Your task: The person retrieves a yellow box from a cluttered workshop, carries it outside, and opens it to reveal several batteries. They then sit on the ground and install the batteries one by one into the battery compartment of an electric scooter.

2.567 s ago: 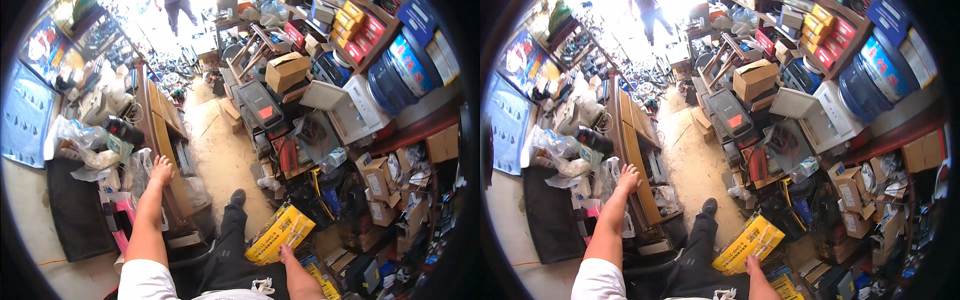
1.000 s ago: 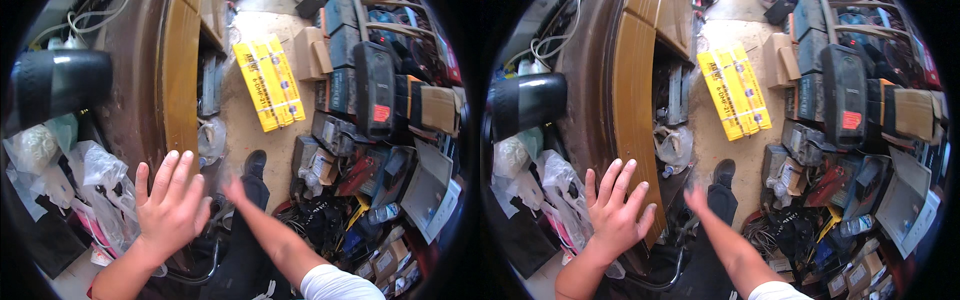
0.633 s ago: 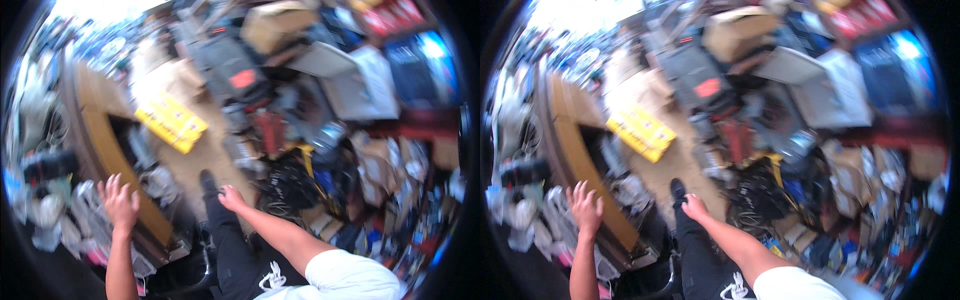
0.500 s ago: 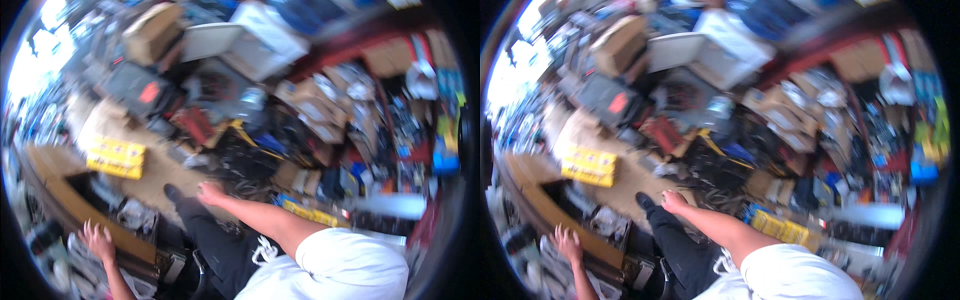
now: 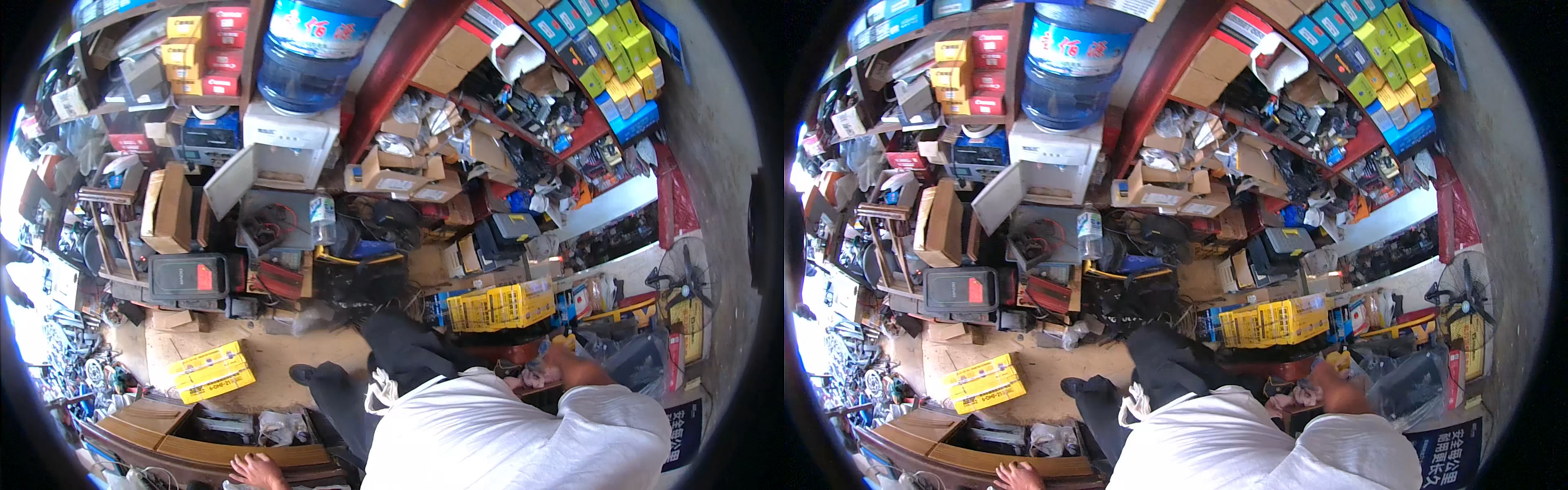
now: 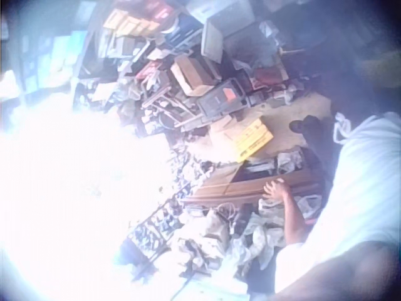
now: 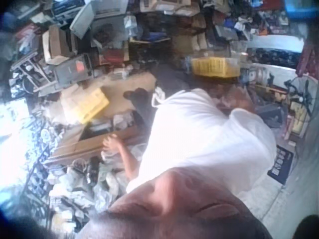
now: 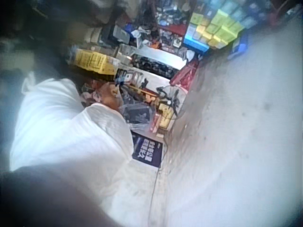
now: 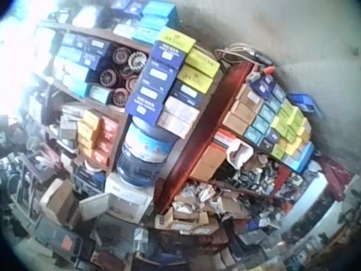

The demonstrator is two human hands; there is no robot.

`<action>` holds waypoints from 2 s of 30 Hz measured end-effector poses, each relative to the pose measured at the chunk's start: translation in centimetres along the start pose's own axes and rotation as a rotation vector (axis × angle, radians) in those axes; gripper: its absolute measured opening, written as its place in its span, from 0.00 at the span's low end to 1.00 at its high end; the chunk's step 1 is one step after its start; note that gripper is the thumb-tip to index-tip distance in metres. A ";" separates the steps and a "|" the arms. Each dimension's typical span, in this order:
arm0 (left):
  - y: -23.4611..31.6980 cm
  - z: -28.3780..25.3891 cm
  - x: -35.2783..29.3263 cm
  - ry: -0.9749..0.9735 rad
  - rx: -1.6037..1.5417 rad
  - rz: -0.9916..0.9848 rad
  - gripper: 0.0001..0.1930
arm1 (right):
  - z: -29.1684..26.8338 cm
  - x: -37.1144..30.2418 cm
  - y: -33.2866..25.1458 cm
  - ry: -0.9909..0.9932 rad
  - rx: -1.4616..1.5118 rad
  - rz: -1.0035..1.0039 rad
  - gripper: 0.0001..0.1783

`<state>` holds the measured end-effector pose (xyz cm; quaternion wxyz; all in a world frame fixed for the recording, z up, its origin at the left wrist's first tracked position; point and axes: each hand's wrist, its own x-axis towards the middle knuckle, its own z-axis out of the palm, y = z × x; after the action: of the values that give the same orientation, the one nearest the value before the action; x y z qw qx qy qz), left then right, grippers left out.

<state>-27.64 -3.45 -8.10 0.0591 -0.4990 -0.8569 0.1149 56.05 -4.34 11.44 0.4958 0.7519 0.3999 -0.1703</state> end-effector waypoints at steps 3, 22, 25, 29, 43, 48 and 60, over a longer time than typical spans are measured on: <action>-1.1 1.6 -0.4 -0.344 -0.195 -0.316 0.13 | -3.3 4.5 -12.6 -0.099 0.107 -0.337 0.26; -21.7 -3.0 23.5 -0.019 -0.448 -0.568 0.18 | -32.6 -7.4 -71.8 0.071 0.260 -1.244 0.35; -26.8 0.0 26.7 -0.097 -0.348 -0.460 0.18 | -31.3 -9.5 -76.4 0.087 0.201 -1.332 0.40; -33.3 2.8 31.9 -0.219 -0.238 -0.254 0.17 | -28.9 -12.2 -82.7 0.054 0.183 -1.306 0.45; -36.2 11.0 35.0 -0.123 -0.254 -0.125 0.10 | -13.3 -12.9 -116.4 0.285 -0.179 -1.133 0.69; -36.2 10.3 35.5 -0.205 -0.234 -0.162 0.08 | -9.4 -12.7 -119.7 0.341 -0.273 -1.003 0.34; -36.7 10.3 35.4 -0.306 -0.290 -0.157 0.09 | -11.6 -10.5 -119.8 0.003 -0.166 -1.160 0.21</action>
<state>-78.31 8.41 -9.10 -0.1351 -0.4107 -0.8997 0.0600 -44.32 23.92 -49.49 0.3782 0.3692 0.7587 -0.3809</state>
